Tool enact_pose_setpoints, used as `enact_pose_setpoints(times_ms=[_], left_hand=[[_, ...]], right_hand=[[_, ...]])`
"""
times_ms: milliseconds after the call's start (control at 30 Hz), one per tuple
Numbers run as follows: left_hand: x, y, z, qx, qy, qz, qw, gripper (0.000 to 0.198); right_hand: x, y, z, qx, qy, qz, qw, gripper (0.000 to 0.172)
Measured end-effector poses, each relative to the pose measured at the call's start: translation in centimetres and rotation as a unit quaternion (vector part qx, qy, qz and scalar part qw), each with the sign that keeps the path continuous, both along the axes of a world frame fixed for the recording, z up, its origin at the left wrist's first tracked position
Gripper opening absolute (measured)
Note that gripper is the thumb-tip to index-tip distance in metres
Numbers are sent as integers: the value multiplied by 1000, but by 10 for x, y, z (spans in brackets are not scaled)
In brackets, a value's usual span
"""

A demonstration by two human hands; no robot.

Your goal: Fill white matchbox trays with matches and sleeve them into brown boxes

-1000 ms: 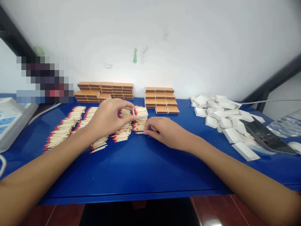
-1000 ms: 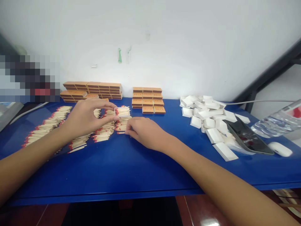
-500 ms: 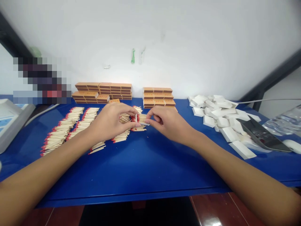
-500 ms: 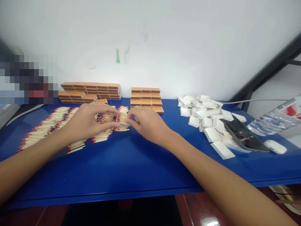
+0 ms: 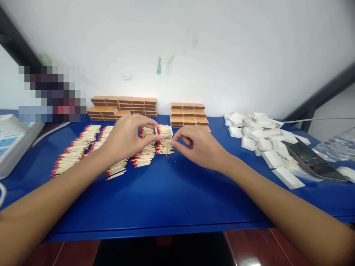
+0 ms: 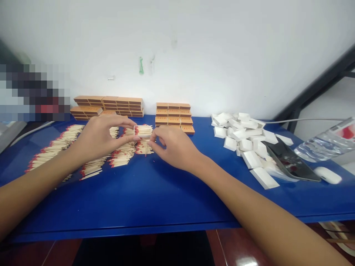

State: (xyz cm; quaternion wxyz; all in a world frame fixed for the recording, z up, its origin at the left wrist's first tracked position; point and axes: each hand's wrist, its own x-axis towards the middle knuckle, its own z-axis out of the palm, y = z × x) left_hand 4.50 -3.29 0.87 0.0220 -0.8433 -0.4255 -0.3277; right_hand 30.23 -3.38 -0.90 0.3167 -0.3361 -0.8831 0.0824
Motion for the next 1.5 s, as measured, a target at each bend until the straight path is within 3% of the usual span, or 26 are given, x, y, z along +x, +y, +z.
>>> enact_pose_setpoints(times_ms=[233, 400, 567, 1000, 1233, 1400, 1500], left_hand=[[0, 0, 1, -14, 10, 26, 1000, 34], [-1, 0, -1, -14, 8, 11, 1000, 41], [-2, 2, -1, -14, 14, 15, 1000, 36], [-4, 5, -4, -4, 27, 10, 1000, 43], [3, 0, -2, -20, 29, -15, 999, 41], [11, -6, -6, -21, 26, -57, 998, 37], [10, -5, -5, -11, 20, -50, 998, 37]], right_hand=[[-2, -2, -7, -78, -108, -8, 991, 11], [-1, 0, -11, -75, -87, 14, 993, 2], [0, 2, -16, -73, -90, 53, 992, 21], [1, 3, -11, -126, -115, 41, 984, 10], [-1, 1, -4, -36, 32, -9, 999, 7], [-4, 0, -6, -38, 38, -1, 999, 8], [-3, 1, -6, -25, 39, 7, 999, 11]])
